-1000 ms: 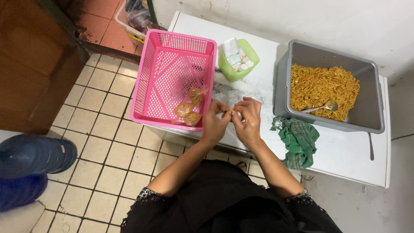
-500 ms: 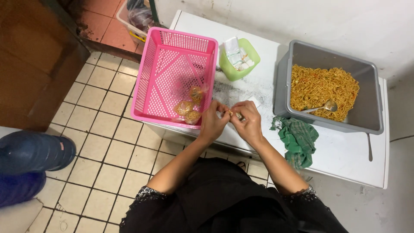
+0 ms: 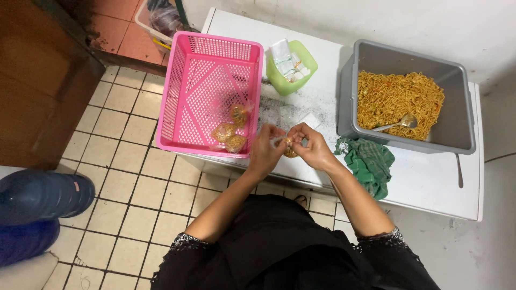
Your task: Packaging cooked noodles into small plastic bags for takeout.
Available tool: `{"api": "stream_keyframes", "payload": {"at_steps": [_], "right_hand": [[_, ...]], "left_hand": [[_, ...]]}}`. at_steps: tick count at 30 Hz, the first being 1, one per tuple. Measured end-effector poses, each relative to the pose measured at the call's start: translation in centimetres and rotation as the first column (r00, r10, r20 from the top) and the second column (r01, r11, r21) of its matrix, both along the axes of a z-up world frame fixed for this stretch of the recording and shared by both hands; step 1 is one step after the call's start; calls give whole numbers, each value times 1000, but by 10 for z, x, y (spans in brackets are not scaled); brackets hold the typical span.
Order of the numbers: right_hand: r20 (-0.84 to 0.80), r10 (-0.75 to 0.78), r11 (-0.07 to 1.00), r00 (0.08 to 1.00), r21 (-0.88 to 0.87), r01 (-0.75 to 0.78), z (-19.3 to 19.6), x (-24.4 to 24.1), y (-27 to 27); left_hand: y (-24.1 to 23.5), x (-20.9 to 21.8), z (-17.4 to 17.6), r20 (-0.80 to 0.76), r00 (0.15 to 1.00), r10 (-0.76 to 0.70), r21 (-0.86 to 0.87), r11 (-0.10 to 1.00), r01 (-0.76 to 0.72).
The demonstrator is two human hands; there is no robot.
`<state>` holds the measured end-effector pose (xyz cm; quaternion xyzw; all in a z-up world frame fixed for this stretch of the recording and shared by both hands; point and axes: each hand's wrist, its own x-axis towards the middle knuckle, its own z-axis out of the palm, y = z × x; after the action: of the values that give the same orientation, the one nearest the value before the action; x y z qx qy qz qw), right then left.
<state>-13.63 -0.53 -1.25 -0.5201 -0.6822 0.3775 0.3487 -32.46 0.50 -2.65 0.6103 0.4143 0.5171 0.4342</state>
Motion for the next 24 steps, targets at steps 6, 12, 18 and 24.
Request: {"api": "stream_keyframes", "payload": {"at_steps": [6, 12, 18, 24], "right_hand": [[439, -304, 846, 845, 532, 27, 68, -38, -13], [419, -181, 968, 890, 237, 85, 47, -32, -17], [517, -178, 898, 837, 434, -77, 27, -21, -23], [213, -86, 977, 973, 210, 40, 21, -32, -24]], "left_hand": [[0, 8, -23, 153, 988, -9, -211, 976, 42], [-4, 27, -56, 413, 910, 27, -114, 993, 22], [-15, 17, -35, 143, 990, 0, -180, 983, 26], [-11, -9, -15, -91, 992, -90, -201, 977, 70]]}}
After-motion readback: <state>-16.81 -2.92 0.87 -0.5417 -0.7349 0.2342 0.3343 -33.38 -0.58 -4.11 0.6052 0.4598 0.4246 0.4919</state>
